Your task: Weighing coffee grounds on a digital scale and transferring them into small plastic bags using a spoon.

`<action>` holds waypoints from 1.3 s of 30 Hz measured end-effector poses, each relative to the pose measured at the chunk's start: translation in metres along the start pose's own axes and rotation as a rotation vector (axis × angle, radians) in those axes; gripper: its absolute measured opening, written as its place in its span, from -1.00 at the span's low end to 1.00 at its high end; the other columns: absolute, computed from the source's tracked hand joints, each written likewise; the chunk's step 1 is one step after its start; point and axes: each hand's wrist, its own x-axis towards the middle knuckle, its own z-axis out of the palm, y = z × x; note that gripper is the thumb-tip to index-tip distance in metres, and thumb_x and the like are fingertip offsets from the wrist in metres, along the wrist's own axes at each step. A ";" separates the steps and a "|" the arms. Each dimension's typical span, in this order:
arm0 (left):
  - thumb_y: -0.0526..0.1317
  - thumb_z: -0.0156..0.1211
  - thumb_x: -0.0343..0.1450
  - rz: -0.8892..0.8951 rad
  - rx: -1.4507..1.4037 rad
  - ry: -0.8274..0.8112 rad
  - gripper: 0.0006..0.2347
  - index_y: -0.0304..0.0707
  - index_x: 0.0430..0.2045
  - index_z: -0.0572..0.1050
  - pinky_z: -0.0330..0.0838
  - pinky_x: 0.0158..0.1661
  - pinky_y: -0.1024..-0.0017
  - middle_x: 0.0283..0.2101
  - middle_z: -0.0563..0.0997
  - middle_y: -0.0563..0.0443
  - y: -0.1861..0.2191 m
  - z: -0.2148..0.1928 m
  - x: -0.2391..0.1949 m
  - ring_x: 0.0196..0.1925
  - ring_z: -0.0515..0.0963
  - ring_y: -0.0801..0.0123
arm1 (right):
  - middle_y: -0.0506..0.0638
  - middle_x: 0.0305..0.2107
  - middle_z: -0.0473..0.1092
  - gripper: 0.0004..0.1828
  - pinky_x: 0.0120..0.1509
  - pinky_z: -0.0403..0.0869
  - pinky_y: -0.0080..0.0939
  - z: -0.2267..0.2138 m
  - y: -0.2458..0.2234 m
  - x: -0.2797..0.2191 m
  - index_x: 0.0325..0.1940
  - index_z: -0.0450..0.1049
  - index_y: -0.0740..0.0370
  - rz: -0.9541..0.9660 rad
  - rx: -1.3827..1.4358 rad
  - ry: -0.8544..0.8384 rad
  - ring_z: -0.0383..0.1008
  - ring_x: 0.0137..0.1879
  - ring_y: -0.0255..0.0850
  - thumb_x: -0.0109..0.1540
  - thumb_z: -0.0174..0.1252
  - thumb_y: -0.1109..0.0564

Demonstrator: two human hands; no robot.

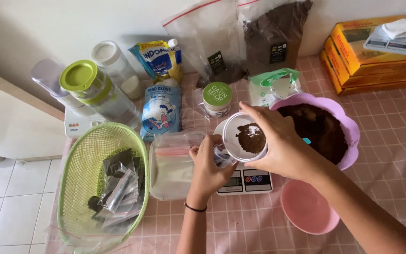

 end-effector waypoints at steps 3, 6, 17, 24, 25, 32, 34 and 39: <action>-0.25 0.47 0.08 0.047 0.014 0.004 -0.53 -0.15 -0.17 0.40 0.03 0.08 0.11 -0.27 0.55 0.03 -0.003 0.005 0.006 -0.16 0.56 0.13 | 0.24 0.17 0.37 0.37 0.07 0.32 0.21 -0.005 0.003 0.003 0.51 0.19 0.17 -0.063 -0.045 0.045 0.41 0.20 0.26 -0.34 0.66 0.04; -0.11 0.23 0.18 0.091 0.152 -0.063 -0.58 -0.16 -0.11 0.35 0.02 -0.02 0.19 -0.15 0.52 0.09 0.011 0.003 0.015 -0.07 0.51 0.22 | 0.13 0.23 0.30 0.27 0.35 0.26 0.00 -0.021 -0.003 0.007 0.50 0.14 0.16 -0.083 0.018 0.005 0.35 0.30 0.03 -0.20 0.65 0.07; -0.13 0.33 0.24 0.163 0.037 -0.093 -0.56 -0.08 -0.02 0.35 -0.04 0.03 0.30 -0.07 0.58 0.17 -0.003 0.036 0.047 0.00 0.56 0.36 | 0.08 0.21 0.30 0.19 0.27 0.38 -0.12 -0.044 0.016 0.017 0.43 0.21 0.09 -0.003 0.043 -0.014 0.41 0.25 -0.08 -0.22 0.64 0.13; -0.14 0.43 0.24 0.225 0.024 -0.105 -0.48 -0.10 0.07 0.36 -0.01 0.09 0.25 -0.03 0.58 0.15 0.001 0.040 0.062 0.07 0.57 0.35 | 0.16 0.22 0.32 0.28 0.36 0.36 -0.13 -0.057 0.017 0.016 0.43 0.17 0.12 0.065 0.066 0.067 0.41 0.32 -0.08 -0.30 0.66 0.15; -0.14 0.43 0.24 0.223 0.022 -0.107 -0.48 -0.10 0.07 0.36 -0.01 0.09 0.25 -0.03 0.58 0.15 -0.003 0.044 0.060 0.07 0.57 0.35 | 0.16 0.22 0.32 0.28 0.36 0.36 -0.13 -0.056 0.018 0.016 0.43 0.17 0.12 0.068 0.066 0.066 0.41 0.32 -0.08 -0.30 0.66 0.15; 0.00 0.43 0.20 0.095 -0.069 -0.166 -0.38 -0.05 0.14 0.33 -0.04 0.11 0.30 0.09 0.61 0.16 -0.018 0.054 0.049 0.18 0.59 0.41 | 0.10 0.23 0.31 0.27 0.40 0.35 -0.15 -0.048 0.028 0.015 0.38 0.10 0.07 0.176 0.192 -0.060 0.39 0.37 -0.08 -0.29 0.68 0.12; 0.04 0.40 0.21 0.094 -0.079 -0.172 -0.38 -0.05 0.15 0.32 -0.04 0.12 0.28 0.11 0.61 0.15 -0.015 0.049 0.047 0.20 0.60 0.39 | 0.11 0.23 0.33 0.27 0.40 0.38 -0.12 -0.048 0.028 0.014 0.38 0.07 0.09 0.177 0.228 -0.072 0.40 0.40 -0.06 -0.28 0.66 0.13; 0.01 0.38 0.21 0.125 -0.072 -0.160 -0.41 -0.02 0.14 0.33 -0.06 0.11 0.28 0.10 0.58 0.22 -0.009 0.043 0.047 0.18 0.59 0.43 | 0.08 0.20 0.33 0.31 0.41 0.34 -0.18 -0.048 0.032 0.013 0.39 0.10 0.14 0.085 0.159 -0.068 0.44 0.30 -0.17 -0.32 0.70 0.15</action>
